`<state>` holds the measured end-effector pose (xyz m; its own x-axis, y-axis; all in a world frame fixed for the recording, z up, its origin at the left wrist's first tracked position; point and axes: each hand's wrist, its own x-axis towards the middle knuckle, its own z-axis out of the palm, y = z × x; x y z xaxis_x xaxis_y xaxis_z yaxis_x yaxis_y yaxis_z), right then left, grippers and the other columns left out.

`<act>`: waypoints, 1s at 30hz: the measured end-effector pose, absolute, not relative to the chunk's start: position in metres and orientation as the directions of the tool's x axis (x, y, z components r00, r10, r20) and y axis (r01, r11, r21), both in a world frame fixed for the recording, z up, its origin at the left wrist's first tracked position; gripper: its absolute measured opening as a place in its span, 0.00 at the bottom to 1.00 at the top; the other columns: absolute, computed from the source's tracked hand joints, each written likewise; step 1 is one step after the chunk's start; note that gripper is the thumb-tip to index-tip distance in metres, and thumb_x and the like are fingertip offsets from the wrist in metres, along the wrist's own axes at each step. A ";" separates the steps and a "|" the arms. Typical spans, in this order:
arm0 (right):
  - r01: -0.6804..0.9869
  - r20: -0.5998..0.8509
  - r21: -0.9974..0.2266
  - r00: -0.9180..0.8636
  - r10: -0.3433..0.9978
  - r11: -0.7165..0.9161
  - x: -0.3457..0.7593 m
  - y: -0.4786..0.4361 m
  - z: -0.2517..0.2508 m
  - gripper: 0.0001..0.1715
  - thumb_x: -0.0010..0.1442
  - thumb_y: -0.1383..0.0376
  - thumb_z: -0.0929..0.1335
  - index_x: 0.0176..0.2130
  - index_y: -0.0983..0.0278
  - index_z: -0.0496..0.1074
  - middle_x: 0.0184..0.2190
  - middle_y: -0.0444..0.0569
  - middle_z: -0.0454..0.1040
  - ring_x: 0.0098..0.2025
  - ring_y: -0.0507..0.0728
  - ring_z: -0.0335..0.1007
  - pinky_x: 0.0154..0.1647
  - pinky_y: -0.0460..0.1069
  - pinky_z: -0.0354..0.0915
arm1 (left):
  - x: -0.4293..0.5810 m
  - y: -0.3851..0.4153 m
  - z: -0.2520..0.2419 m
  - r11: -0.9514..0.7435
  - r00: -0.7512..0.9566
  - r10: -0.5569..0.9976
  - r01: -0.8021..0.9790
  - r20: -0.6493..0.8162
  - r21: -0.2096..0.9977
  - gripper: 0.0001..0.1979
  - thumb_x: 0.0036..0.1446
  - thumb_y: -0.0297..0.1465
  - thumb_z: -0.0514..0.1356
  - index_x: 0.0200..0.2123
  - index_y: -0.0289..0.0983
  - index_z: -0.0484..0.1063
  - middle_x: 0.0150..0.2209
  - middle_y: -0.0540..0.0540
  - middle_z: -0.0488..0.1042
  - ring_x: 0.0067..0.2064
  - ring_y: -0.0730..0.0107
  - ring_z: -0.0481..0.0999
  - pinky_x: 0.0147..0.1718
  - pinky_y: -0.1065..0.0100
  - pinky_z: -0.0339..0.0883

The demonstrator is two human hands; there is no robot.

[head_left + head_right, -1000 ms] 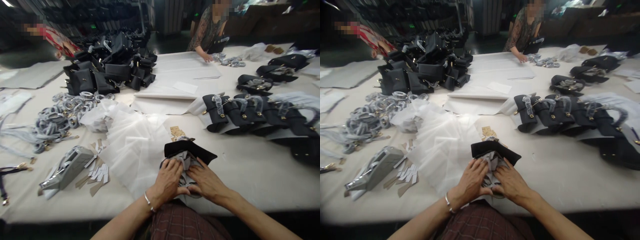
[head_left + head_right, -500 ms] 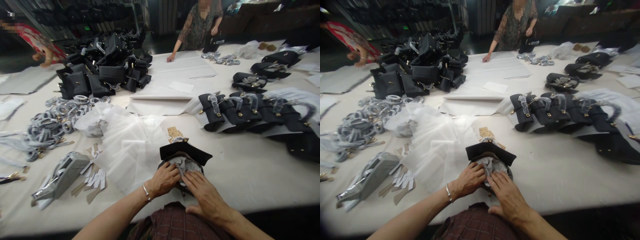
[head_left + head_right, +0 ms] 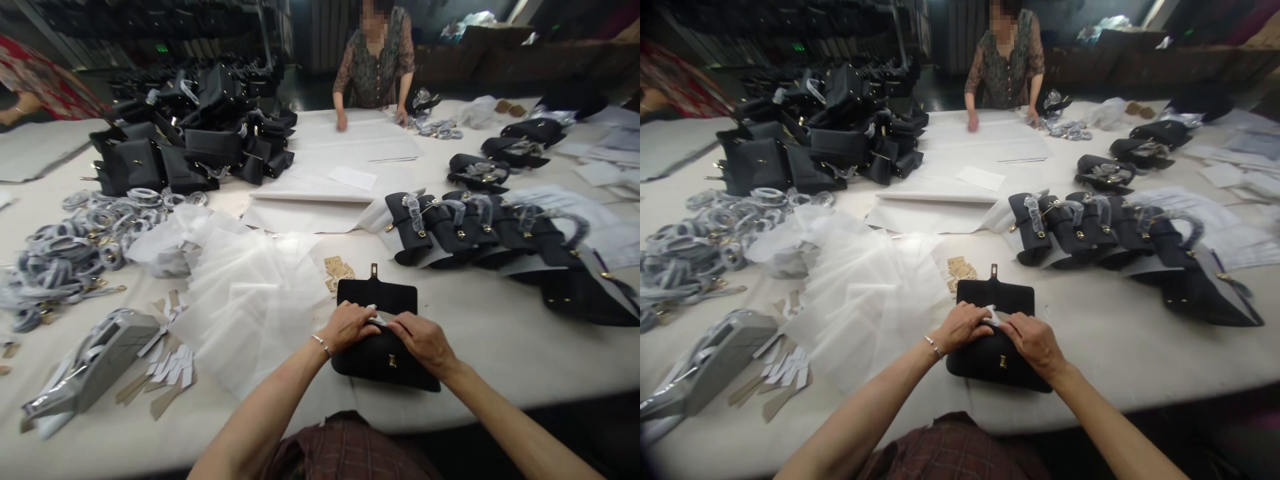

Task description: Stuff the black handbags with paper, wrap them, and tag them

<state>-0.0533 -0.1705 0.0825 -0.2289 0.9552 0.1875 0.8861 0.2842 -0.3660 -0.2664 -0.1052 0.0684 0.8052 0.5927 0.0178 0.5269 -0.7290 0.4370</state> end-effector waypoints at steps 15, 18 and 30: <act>0.881 -0.147 -0.450 -0.233 0.961 0.145 -0.058 -0.158 0.025 0.27 0.70 0.51 0.53 0.32 0.61 0.69 0.31 0.47 0.75 0.35 0.57 0.71 0.37 0.50 0.58 | -0.242 -0.137 0.022 -0.388 0.514 0.811 0.830 -0.280 0.400 0.13 0.66 0.39 0.53 0.35 0.37 0.71 0.34 0.46 0.76 0.39 0.59 0.74 0.38 0.61 0.62; 0.902 -0.052 -0.350 -0.287 0.956 0.252 -0.063 -0.165 0.020 0.24 0.71 0.55 0.55 0.32 0.61 0.69 0.30 0.48 0.74 0.35 0.58 0.70 0.39 0.51 0.57 | -0.241 -0.138 0.017 -0.361 0.491 0.822 0.840 -0.287 0.405 0.13 0.66 0.38 0.53 0.34 0.38 0.70 0.34 0.46 0.76 0.39 0.60 0.74 0.39 0.61 0.62; 0.868 0.063 -0.314 -0.386 0.920 0.385 -0.056 -0.158 -0.011 0.24 0.71 0.56 0.53 0.31 0.60 0.68 0.20 0.42 0.71 0.22 0.54 0.72 0.22 0.48 0.55 | -0.229 -0.136 0.019 -0.326 0.418 0.873 0.884 -0.252 0.335 0.08 0.65 0.35 0.53 0.42 0.36 0.64 0.30 0.45 0.76 0.35 0.60 0.76 0.37 0.62 0.63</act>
<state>-0.0563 -0.1577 -0.0114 -0.3858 0.9204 0.0631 0.8678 0.3853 -0.3137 -0.2294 -0.1364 0.0186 0.4176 0.8730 -0.2519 0.8841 -0.3263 0.3346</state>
